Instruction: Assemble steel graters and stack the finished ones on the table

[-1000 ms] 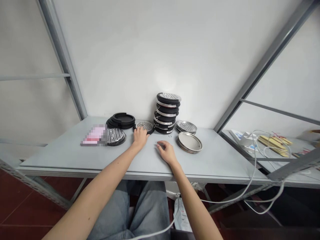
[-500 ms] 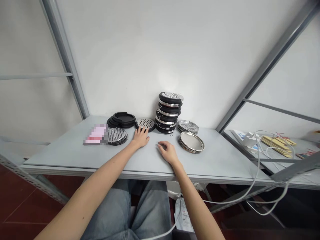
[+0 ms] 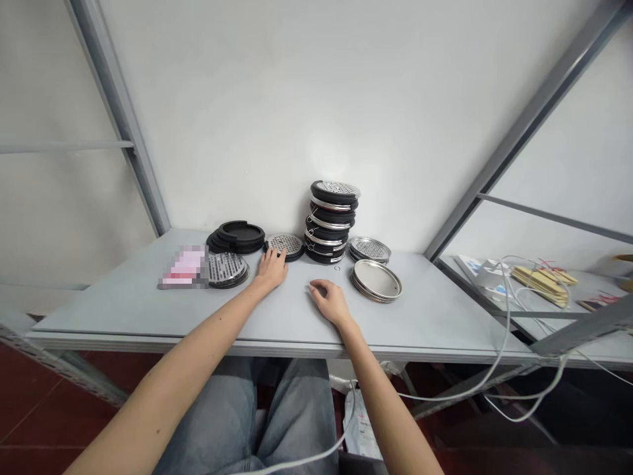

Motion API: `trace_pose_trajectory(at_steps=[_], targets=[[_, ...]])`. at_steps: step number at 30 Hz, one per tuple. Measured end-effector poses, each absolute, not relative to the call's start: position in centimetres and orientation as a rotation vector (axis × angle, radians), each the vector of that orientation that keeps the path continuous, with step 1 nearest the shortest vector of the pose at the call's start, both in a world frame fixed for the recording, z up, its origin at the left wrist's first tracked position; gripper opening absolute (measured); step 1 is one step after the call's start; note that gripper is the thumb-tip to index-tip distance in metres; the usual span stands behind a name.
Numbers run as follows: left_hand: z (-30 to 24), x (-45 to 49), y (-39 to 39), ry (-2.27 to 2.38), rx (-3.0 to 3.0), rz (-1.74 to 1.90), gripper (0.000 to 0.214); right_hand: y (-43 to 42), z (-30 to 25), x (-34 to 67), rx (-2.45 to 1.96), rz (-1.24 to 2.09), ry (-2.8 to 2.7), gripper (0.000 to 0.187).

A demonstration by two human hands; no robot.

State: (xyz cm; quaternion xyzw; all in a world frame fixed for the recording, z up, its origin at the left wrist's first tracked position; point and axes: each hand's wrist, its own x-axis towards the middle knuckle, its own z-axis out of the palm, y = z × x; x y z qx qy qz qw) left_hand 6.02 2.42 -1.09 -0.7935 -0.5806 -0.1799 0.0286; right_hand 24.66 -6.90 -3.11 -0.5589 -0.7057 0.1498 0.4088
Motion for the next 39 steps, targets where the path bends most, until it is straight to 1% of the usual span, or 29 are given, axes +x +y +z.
trace_pose_trajectory(at_steps=[4, 13, 22, 27, 33, 37, 39], targets=[[-0.7, 5.8, 2.5, -1.777, -2.442, -0.522, 0.039, -6.9, -3.0, 24.6, -1.419, 0.379, -1.777, 0.024], [0.0, 5.0, 5.7, -1.793, -2.500, -0.398, 0.032, -7.0, -3.0, 24.7, -1.415, 0.385, -1.791, 0.023], [-0.1, 5.2, 5.9, -1.804, -2.527, -0.381, 0.037, -6.9, -3.1, 24.7, -1.424, 0.385, -1.783, 0.022], [-0.3, 5.7, 2.5, -1.695, -2.621, -0.420, 0.051, -6.9, -3.0, 24.8, -1.418, 0.410, -1.758, 0.023], [0.2, 3.6, -4.6, -1.244, -2.987, -0.333, 0.047, -6.8, -3.1, 24.6, -1.421, 0.431, -1.713, 0.025], [-0.1, 0.6, -6.8, -1.168, -3.121, -0.440, 0.049, -6.8, -3.0, 24.5, -1.433, 0.423, -1.708, 0.025], [-0.7, -0.3, -6.9, -1.178, -3.148, -0.580, 0.048, -6.8, -3.0, 24.5, -1.438, 0.417, -1.703, 0.025]])
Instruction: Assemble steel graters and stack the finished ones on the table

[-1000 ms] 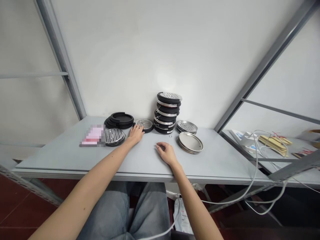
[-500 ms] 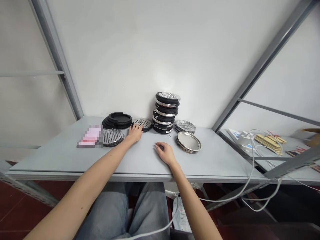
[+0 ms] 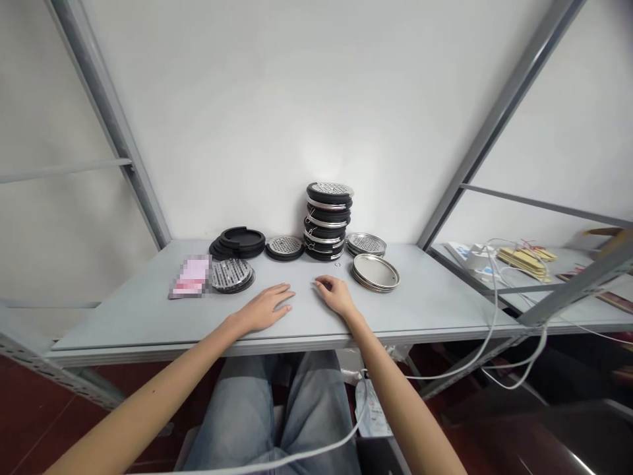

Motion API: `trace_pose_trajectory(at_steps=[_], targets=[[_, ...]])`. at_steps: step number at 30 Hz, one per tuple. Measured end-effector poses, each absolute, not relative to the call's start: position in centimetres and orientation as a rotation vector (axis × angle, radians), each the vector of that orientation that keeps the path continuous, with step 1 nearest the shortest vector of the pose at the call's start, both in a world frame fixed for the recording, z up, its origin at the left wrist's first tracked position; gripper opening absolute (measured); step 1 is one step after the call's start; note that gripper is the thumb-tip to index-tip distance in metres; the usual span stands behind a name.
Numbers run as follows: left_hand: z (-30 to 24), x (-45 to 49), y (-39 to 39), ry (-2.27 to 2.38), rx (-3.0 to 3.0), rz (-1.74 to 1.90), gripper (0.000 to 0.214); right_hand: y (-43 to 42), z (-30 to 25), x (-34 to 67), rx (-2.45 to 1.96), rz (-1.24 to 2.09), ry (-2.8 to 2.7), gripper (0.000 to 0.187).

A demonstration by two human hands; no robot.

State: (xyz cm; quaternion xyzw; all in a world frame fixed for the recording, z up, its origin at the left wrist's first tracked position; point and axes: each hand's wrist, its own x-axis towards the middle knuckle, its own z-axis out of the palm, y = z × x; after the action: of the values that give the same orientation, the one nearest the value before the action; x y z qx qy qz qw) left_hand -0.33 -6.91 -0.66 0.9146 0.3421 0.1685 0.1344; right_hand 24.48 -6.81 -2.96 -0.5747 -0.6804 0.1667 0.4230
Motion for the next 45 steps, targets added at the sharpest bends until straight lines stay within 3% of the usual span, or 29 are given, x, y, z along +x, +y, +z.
trace_pose_trajectory(at_steps=[6, 40, 45], targets=[[-1.8, -0.4, -6.8, 1.085, 2.470, 0.679, 0.047, -7.0, -2.7, 24.4, -1.437, 0.434, -1.704, 0.026], [-1.8, -0.6, -7.4, 1.097, 2.440, 0.729, 0.038, -7.0, -2.7, 24.4, -1.387, 0.419, -1.796, 0.029], [-0.7, -0.9, -7.9, 1.105, 2.255, 1.105, 0.030, -7.1, -2.6, 24.4, -1.399, 0.447, -1.746, 0.030]])
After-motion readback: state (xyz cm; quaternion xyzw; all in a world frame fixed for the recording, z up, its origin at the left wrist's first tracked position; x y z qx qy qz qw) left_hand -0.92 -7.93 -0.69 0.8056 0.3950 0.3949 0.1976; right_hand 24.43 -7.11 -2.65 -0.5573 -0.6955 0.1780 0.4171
